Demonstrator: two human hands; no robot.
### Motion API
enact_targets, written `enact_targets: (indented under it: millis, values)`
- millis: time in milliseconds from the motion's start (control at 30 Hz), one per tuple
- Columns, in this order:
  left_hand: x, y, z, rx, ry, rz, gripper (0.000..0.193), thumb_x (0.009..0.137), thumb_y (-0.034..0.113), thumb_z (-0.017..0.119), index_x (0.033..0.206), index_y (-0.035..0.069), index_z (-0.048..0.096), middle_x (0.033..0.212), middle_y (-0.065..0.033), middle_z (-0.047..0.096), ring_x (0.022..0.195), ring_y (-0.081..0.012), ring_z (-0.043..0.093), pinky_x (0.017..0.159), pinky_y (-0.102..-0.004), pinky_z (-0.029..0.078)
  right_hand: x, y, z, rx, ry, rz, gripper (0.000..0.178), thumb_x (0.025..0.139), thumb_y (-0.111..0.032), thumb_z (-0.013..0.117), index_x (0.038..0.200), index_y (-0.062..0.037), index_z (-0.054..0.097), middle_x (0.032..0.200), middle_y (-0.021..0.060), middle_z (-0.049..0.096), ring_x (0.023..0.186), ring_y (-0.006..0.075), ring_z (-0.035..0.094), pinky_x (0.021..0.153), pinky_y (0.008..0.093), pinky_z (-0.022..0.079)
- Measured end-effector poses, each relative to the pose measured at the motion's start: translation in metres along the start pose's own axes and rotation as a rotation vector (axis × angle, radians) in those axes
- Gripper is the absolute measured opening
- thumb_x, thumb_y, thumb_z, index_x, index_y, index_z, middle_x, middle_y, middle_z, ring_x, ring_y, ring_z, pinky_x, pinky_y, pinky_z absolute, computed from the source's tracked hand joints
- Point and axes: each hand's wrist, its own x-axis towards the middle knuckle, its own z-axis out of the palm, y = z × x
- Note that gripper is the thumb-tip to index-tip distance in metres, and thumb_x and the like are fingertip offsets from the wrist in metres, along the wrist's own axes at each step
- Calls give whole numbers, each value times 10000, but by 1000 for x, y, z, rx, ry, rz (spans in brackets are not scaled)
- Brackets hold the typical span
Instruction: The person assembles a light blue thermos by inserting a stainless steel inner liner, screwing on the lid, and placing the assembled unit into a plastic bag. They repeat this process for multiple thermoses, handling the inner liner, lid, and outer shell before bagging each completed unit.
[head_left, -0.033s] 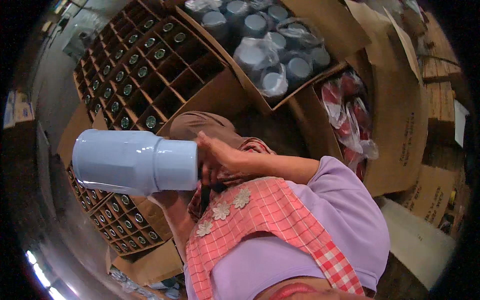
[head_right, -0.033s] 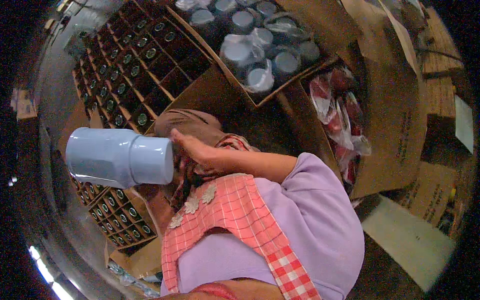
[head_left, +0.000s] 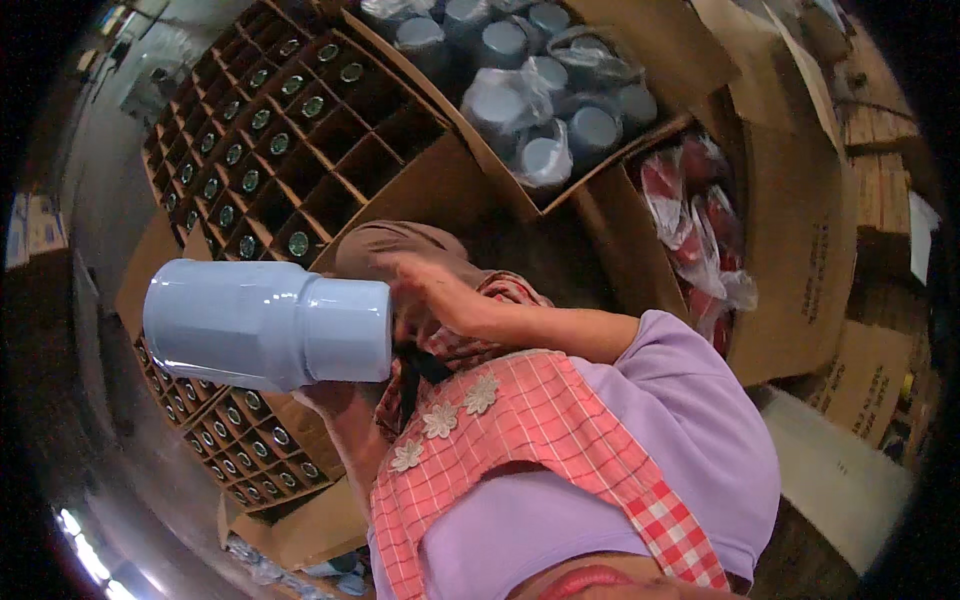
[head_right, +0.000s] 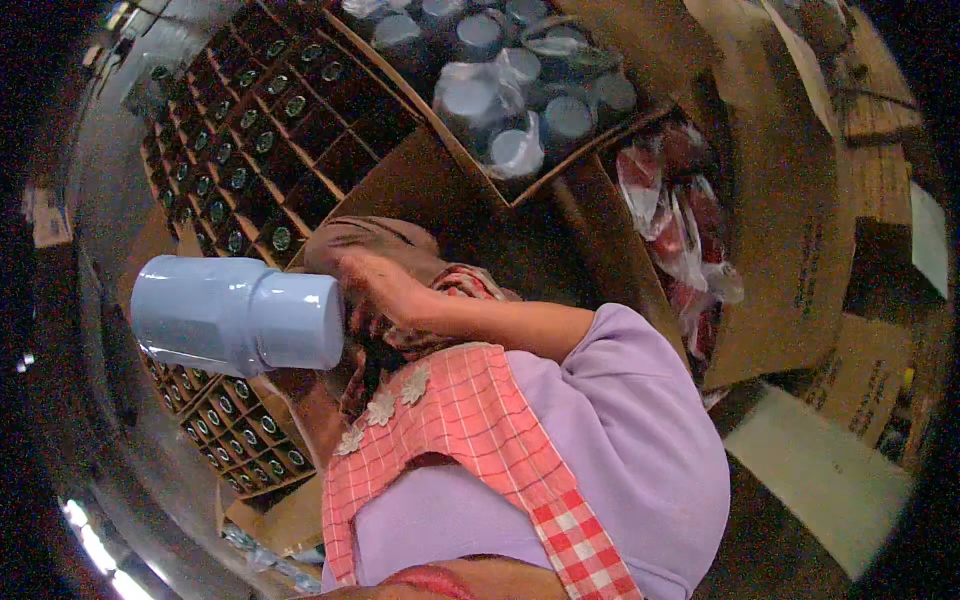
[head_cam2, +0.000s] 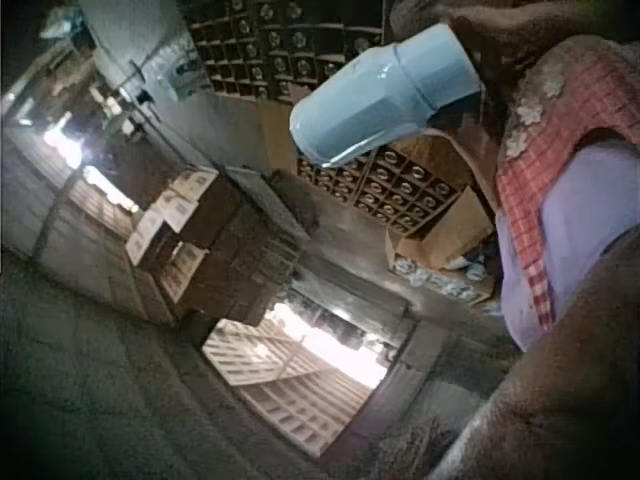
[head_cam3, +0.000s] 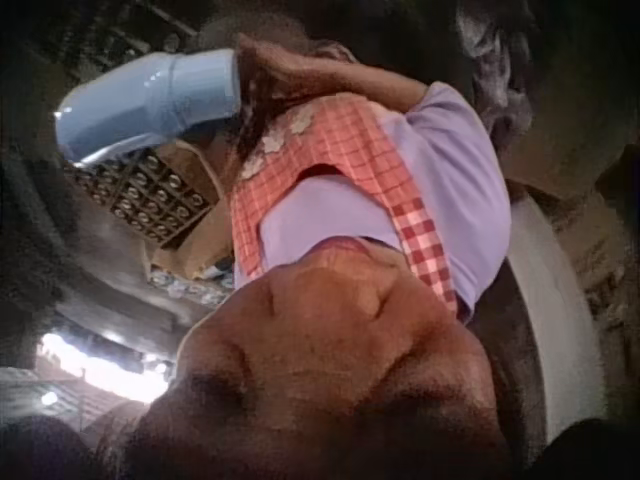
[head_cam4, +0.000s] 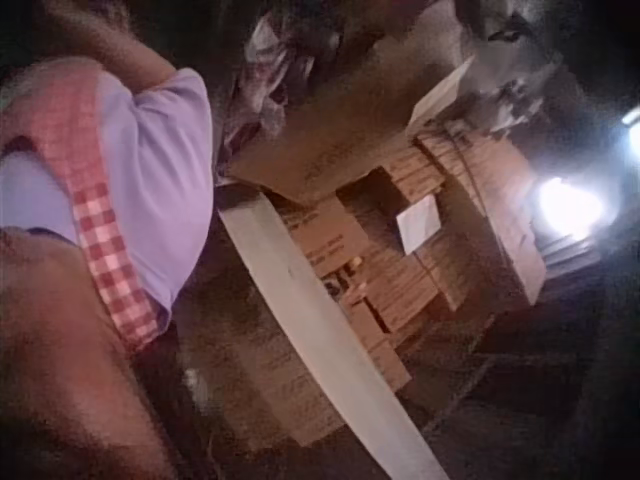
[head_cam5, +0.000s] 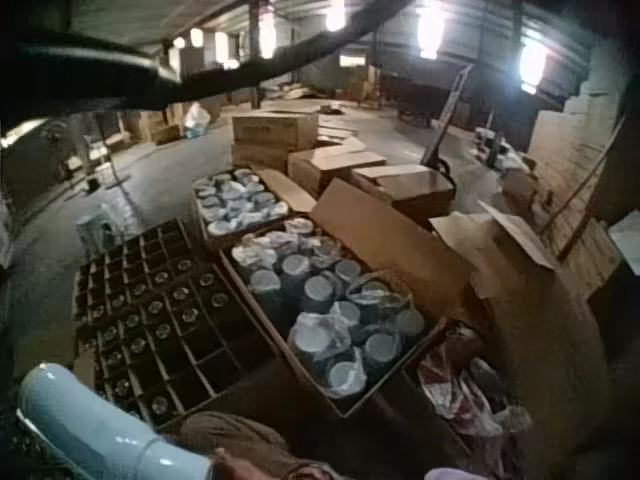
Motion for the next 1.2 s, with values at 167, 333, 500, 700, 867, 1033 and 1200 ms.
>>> enact_targets:
  millis: [167, 333, 500, 700, 867, 1033, 1200]
  values:
    - [6, -6, 14, 67, -25, 5, 389, 817, 168, 470, 1124, -69, 442, 1041, -160, 514, 881, -272, 557, 736, -390, 488, -3, -4, 12, -856, 339, -899, 676, 800, -335, 589, 1303, -13, 273, 1158, 199, 488, 990, 270, 535, 761, 298, 469]
    - [7, -10, 26, 118, -31, 5, 400, 819, 186, 468, 1127, -68, 440, 1042, -162, 511, 885, -272, 555, 738, -392, 488, 3, -6, -5, 218, -107, 248, 749, 820, -635, 241, 1191, -1, 388, 763, 156, 612, 524, 251, 575, 468, 303, 466]
    - [15, -10, 36, 160, -34, -1, 411, 822, 203, 466, 1131, -67, 438, 1044, -165, 509, 889, -272, 554, 741, -394, 487, -5, -19, -17, -692, 353, -619, 741, 763, -419, 600, 1292, -15, 275, 1138, 204, 511, 905, 283, 568, 745, 307, 478]
    - [22, -10, 41, 214, -30, 11, 425, 825, 223, 463, 1135, -65, 435, 1045, -167, 506, 893, -272, 553, 743, -396, 486, -1, -14, -16, -449, 304, -572, 917, 626, -212, 742, 1343, -66, 189, 1264, 178, 368, 1125, 261, 402, 941, 365, 344]
    - [4, 11, 31, 353, -33, 129, 514, 822, 347, 442, 1176, -26, 435, 1092, -178, 504, 942, -310, 541, 795, -429, 480, -22, -30, -67, -75, 271, 18, 427, 736, -143, 625, 1124, -19, 497, 992, 125, 563, 815, 185, 576, 645, 291, 482]
    - [34, 30, -70, 581, 109, 128, 528, 807, 376, 447, 1159, -17, 471, 1042, -158, 551, 900, -301, 566, 780, -403, 488, -15, 89, -233, -558, 899, 383, 214, 745, -184, 616, 886, -24, 637, 825, 110, 635, 725, 196, 626, 596, 315, 491]
    - [13, 26, -102, 562, 236, 50, 526, 807, 375, 449, 1156, -19, 472, 1037, -153, 554, 898, -296, 567, 777, -396, 489, 39, 173, -299, -862, 945, 309, 231, 723, -195, 622, 890, -36, 629, 816, 103, 633, 706, 234, 602, 624, 362, 479]
